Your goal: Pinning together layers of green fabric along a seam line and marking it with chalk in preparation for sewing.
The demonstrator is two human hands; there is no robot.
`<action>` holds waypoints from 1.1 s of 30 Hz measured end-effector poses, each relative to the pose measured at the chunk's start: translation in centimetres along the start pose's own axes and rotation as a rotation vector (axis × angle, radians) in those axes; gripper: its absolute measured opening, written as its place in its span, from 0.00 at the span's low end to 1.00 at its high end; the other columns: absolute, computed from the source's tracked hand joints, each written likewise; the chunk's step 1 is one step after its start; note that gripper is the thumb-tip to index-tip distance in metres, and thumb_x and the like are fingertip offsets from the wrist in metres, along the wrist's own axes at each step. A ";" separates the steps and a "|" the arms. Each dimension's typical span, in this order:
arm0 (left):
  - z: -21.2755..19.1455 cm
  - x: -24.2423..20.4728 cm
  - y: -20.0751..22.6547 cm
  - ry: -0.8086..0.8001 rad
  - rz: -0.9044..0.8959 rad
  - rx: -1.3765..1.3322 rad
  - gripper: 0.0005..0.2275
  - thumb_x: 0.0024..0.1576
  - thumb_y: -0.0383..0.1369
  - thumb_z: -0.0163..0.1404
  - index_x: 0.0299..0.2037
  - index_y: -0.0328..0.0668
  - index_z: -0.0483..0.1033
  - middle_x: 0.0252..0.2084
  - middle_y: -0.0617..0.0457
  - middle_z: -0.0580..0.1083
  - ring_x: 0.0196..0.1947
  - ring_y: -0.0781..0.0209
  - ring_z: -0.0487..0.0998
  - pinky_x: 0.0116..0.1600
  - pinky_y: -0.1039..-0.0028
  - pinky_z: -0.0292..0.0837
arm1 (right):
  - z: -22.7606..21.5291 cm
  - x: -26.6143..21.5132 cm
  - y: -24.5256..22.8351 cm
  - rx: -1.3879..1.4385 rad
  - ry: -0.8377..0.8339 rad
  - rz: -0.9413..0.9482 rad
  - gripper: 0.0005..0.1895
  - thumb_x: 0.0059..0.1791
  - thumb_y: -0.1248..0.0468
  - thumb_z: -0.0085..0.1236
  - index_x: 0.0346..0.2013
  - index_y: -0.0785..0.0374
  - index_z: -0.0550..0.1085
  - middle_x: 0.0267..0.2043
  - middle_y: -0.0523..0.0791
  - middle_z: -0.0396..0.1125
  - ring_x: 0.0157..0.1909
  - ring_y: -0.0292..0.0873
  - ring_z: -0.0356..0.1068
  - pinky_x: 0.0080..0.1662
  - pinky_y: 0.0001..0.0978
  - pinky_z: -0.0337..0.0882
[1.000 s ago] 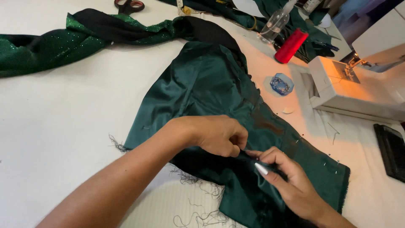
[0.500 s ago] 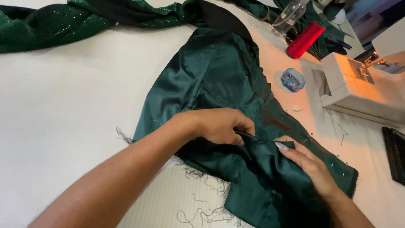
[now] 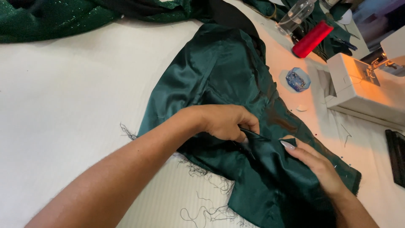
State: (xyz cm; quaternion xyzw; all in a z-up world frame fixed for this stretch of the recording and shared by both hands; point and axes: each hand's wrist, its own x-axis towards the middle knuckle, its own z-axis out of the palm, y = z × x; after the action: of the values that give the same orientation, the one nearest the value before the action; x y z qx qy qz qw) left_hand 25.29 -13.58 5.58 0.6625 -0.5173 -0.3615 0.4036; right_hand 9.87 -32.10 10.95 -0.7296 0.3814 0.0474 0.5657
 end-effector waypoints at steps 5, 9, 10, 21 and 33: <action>0.0 0.0 -0.5 -0.019 -0.002 -0.102 0.14 0.53 0.22 0.50 0.49 0.47 0.75 0.42 0.58 0.79 0.39 0.66 0.78 0.45 0.78 0.73 | -1.2 1.1 1.5 0.013 -0.106 -0.024 0.16 0.55 0.66 0.44 0.55 0.68 0.72 0.43 0.55 0.68 0.42 0.52 0.67 0.46 0.35 0.62; 0.0 -0.2 -0.1 -0.035 -0.017 -0.063 0.16 0.51 0.22 0.51 0.49 0.48 0.75 0.43 0.58 0.79 0.38 0.66 0.77 0.45 0.78 0.72 | -2.6 2.2 3.9 0.079 -0.350 -0.164 0.15 0.52 0.66 0.47 0.49 0.72 0.73 0.36 0.56 0.68 0.33 0.52 0.68 0.40 0.40 0.67; 0.0 -0.1 -0.2 -0.035 -0.018 -0.063 0.16 0.51 0.22 0.51 0.49 0.48 0.75 0.43 0.58 0.79 0.38 0.66 0.77 0.45 0.78 0.72 | -2.6 2.2 4.2 0.080 -0.350 -0.164 0.15 0.52 0.66 0.47 0.49 0.72 0.73 0.36 0.56 0.68 0.33 0.52 0.68 0.40 0.40 0.67; 0.4 -3.0 4.3 -0.093 -0.100 0.233 0.17 0.45 0.23 0.48 0.45 0.52 0.77 0.47 0.61 0.82 0.45 0.66 0.82 0.46 0.74 0.74 | -0.5 -2.1 4.0 -0.500 -0.596 -0.602 0.29 0.42 0.36 0.58 0.44 0.54 0.76 0.60 0.49 0.69 0.67 0.48 0.68 0.60 0.51 0.61; 7.5 -9.5 1.6 0.140 0.244 0.757 0.26 0.51 0.29 0.44 0.64 0.38 0.66 0.67 0.41 0.65 0.69 0.42 0.58 0.66 0.48 0.50 | 0.3 -1.3 7.7 -0.745 -0.484 -1.100 0.24 0.47 0.47 0.63 0.52 0.54 0.75 0.59 0.45 0.66 0.70 0.53 0.56 0.64 0.55 0.56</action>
State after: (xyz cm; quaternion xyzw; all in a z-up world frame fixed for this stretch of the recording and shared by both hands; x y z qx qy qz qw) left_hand 16.04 -5.77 4.57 0.7209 -0.6601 -0.0490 0.2055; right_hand 4.38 -31.74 5.37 -0.9305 -0.2205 0.0429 0.2893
